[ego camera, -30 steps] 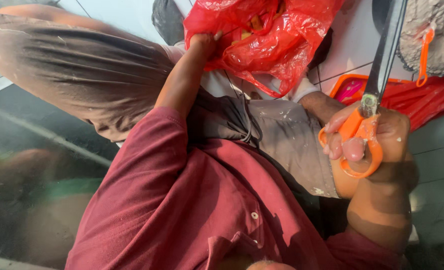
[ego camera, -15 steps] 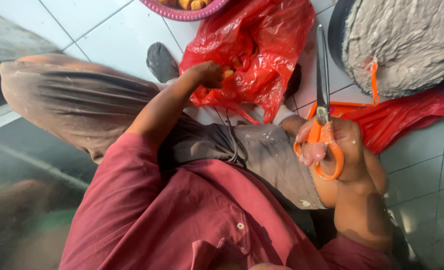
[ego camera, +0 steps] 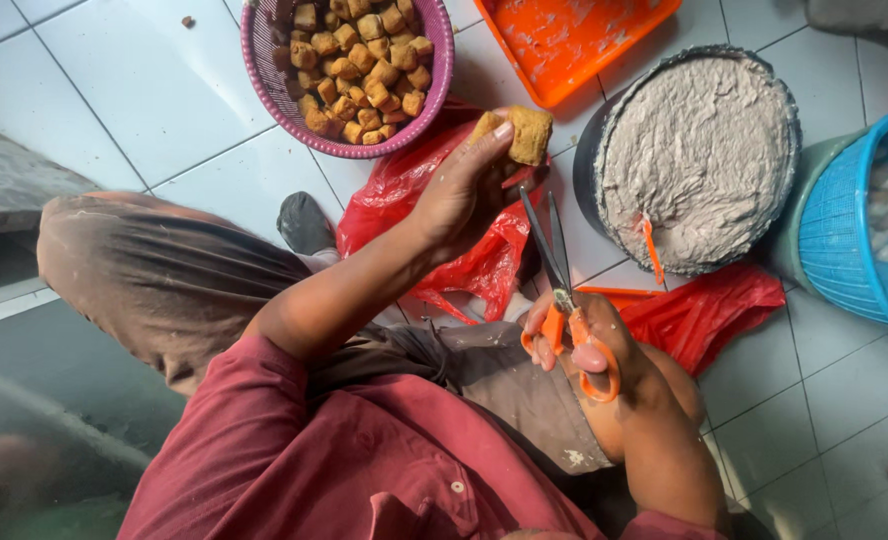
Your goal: The person sits on the floor and uses orange-handled scissors to cut small brown food items one by one. The cut pieces are placed into a red plastic bag, while uncut items remain in a pink basket nearby.
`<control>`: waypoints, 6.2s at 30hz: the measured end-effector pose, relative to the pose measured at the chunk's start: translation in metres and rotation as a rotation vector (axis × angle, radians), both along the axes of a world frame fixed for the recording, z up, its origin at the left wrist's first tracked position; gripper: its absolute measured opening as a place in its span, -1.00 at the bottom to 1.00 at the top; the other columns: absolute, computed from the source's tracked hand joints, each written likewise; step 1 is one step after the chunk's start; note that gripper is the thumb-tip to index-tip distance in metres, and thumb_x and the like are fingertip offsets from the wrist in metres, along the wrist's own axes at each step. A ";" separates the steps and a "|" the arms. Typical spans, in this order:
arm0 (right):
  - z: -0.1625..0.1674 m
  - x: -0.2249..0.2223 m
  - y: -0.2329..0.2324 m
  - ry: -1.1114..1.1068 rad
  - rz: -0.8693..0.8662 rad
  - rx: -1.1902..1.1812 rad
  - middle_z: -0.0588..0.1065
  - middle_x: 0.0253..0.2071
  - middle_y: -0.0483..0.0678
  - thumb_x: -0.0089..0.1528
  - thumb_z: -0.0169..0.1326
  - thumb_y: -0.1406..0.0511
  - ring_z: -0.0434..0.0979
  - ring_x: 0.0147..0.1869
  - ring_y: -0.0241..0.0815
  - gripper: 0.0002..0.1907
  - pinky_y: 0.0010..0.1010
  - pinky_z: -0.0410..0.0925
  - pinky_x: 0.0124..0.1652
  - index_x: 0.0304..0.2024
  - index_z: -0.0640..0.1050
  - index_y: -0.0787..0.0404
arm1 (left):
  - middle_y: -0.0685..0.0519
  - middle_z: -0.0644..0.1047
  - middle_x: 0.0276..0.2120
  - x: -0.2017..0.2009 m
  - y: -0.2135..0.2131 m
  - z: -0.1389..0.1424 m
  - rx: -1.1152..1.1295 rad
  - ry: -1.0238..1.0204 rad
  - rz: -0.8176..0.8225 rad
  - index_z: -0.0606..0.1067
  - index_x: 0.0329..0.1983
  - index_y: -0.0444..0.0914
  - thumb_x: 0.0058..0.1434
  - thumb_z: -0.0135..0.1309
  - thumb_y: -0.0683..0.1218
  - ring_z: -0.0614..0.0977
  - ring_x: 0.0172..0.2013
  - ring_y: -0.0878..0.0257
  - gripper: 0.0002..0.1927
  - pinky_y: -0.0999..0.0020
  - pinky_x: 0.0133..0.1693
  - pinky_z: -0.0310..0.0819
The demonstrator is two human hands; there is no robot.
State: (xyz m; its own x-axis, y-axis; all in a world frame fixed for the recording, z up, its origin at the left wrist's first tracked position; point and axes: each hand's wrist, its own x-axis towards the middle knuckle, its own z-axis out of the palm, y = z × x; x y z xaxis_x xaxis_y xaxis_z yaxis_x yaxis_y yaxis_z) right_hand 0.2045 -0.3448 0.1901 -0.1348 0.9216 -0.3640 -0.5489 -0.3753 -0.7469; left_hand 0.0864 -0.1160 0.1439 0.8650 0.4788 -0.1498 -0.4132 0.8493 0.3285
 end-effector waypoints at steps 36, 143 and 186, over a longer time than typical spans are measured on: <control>-0.006 -0.006 0.020 -0.019 -0.096 -0.022 0.50 -0.46 0.07 0.13 0.30 -0.17 0.53 -0.32 -0.09 -0.24 -0.26 0.41 -0.20 -0.08 0.45 0.37 | 0.07 0.47 -0.05 -0.004 0.012 -0.051 -0.070 -0.012 0.057 0.35 0.19 -0.20 0.34 -0.16 -0.05 0.57 -0.02 0.26 -0.62 0.25 0.13 0.44; 0.000 -0.005 0.001 0.004 -0.124 0.013 0.51 -0.40 0.05 0.03 0.27 -0.31 0.54 -0.29 -0.10 -0.07 -0.24 0.43 -0.14 -0.05 0.45 0.37 | 0.22 0.49 -0.31 -0.002 0.017 -0.020 0.170 0.128 -0.149 0.44 0.23 -0.19 0.46 0.05 0.06 0.30 -0.46 0.53 -0.63 0.63 -0.41 0.12; -0.012 0.004 -0.001 -0.201 -0.170 -0.141 0.43 -0.63 -0.06 0.17 0.35 0.05 0.42 -0.58 -0.28 -0.48 -0.40 0.36 -0.44 -0.23 0.49 0.38 | -0.03 0.47 -0.17 -0.006 0.010 -0.079 -0.294 -0.465 -0.016 0.26 0.52 -0.37 0.72 -0.14 0.02 0.52 -0.20 0.21 -0.53 0.39 -0.14 0.49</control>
